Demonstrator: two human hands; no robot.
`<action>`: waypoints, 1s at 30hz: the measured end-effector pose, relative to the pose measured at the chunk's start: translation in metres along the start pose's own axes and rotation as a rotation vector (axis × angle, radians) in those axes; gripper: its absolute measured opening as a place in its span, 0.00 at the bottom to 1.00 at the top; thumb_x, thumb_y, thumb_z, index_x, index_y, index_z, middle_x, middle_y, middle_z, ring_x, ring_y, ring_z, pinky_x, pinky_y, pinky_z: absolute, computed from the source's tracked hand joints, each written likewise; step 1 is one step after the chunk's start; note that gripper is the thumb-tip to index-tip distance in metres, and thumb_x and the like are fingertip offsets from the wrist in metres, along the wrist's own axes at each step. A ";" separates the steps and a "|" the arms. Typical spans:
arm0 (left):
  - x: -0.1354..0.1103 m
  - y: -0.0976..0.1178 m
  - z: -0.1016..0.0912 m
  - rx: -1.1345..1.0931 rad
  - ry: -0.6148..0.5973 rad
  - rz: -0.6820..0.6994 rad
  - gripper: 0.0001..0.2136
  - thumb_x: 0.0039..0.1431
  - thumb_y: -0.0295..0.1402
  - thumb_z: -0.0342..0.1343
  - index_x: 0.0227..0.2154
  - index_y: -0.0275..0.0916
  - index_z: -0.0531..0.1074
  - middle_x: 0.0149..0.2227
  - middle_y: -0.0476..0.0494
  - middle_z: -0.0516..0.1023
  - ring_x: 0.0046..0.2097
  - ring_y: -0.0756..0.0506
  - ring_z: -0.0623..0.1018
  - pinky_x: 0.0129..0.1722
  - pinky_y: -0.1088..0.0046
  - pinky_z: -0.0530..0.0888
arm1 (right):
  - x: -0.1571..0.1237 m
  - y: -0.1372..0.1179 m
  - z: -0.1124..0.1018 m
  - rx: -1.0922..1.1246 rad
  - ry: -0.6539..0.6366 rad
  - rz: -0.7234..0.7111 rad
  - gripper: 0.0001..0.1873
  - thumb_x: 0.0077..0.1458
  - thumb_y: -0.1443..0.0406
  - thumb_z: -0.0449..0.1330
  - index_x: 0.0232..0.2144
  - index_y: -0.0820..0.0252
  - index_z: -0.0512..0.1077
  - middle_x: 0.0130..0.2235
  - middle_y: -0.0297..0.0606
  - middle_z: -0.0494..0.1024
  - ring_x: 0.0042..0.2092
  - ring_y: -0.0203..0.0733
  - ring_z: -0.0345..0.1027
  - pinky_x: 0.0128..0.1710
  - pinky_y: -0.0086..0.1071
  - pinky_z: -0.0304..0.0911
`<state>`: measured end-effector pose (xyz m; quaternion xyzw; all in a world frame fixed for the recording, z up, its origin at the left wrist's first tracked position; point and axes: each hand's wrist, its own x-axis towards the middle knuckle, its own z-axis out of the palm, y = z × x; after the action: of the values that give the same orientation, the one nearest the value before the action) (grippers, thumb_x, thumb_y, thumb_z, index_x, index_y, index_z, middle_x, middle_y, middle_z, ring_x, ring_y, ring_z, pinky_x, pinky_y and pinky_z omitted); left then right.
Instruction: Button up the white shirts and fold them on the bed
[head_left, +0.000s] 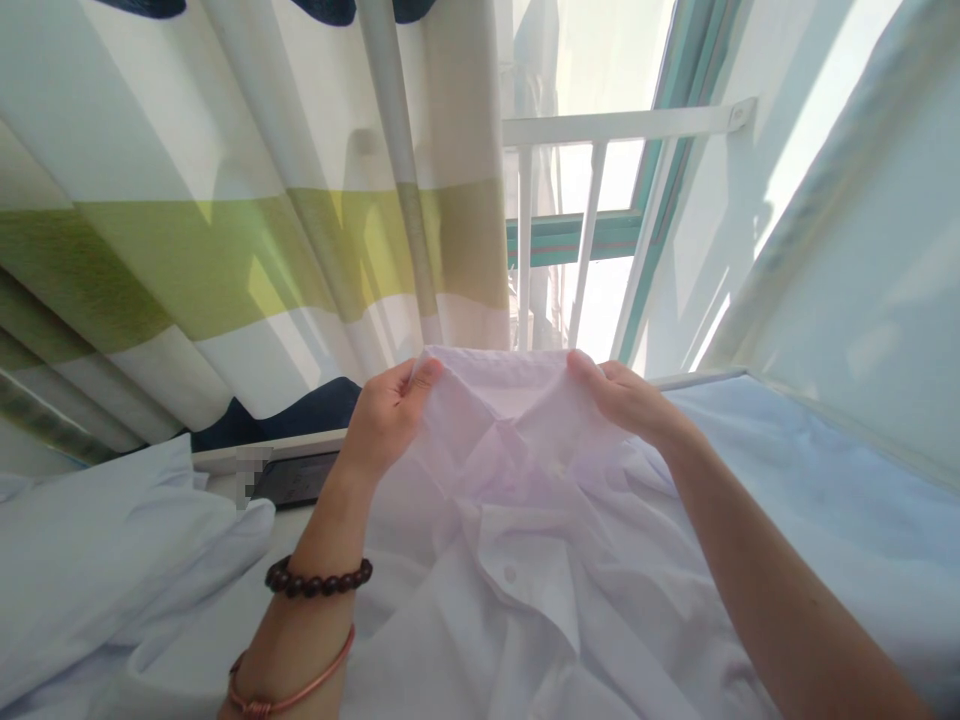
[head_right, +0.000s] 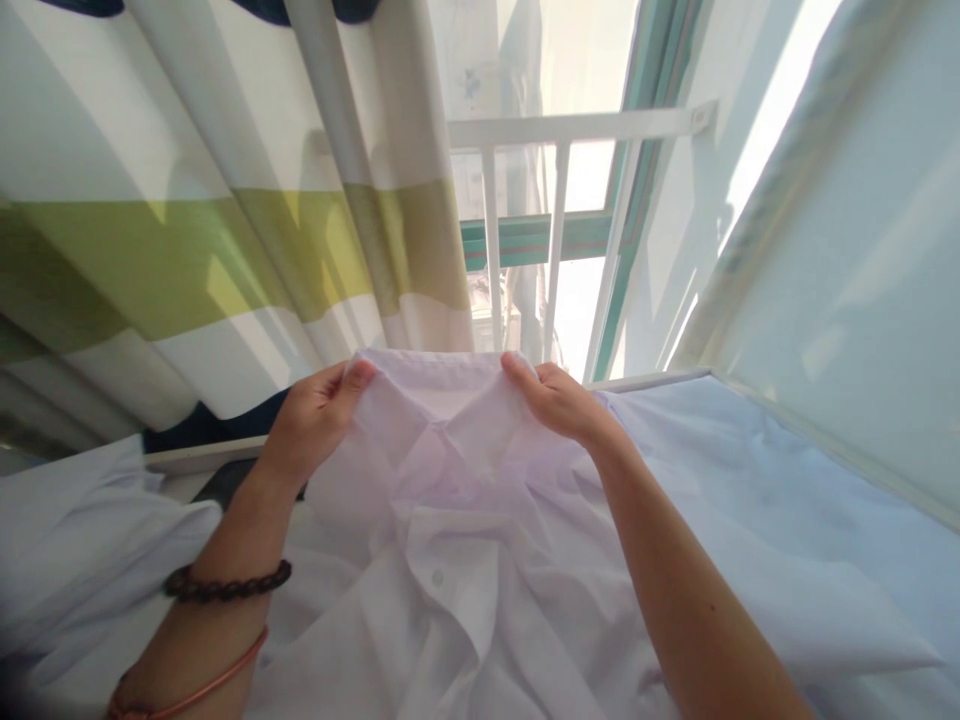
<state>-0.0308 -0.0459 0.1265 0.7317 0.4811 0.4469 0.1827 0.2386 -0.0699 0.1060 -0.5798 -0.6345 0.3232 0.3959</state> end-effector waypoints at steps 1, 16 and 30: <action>0.000 -0.001 0.000 -0.045 -0.027 -0.012 0.20 0.61 0.50 0.52 0.22 0.39 0.66 0.19 0.53 0.63 0.22 0.52 0.63 0.19 0.80 0.59 | 0.000 0.001 0.000 0.006 0.001 0.004 0.38 0.55 0.34 0.44 0.15 0.59 0.64 0.17 0.35 0.63 0.21 0.35 0.58 0.19 0.30 0.52; 0.002 -0.011 0.000 -0.167 -0.077 -0.050 0.17 0.55 0.47 0.59 0.22 0.38 0.68 0.19 0.54 0.66 0.20 0.53 0.63 0.18 0.80 0.59 | -0.003 0.006 0.000 0.067 0.019 -0.143 0.26 0.53 0.43 0.58 0.23 0.61 0.70 0.23 0.34 0.70 0.26 0.38 0.64 0.24 0.29 0.59; 0.006 -0.027 0.012 -0.035 -0.064 -0.065 0.16 0.48 0.47 0.65 0.32 0.39 0.77 0.27 0.53 0.77 0.30 0.47 0.74 0.29 0.76 0.69 | 0.005 0.013 0.003 0.045 -0.179 -0.144 0.17 0.44 0.53 0.68 0.33 0.58 0.78 0.33 0.35 0.78 0.35 0.44 0.70 0.34 0.33 0.64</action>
<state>-0.0349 -0.0260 0.1044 0.7263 0.4905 0.4257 0.2252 0.2422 -0.0633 0.0934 -0.4924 -0.7001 0.3585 0.3727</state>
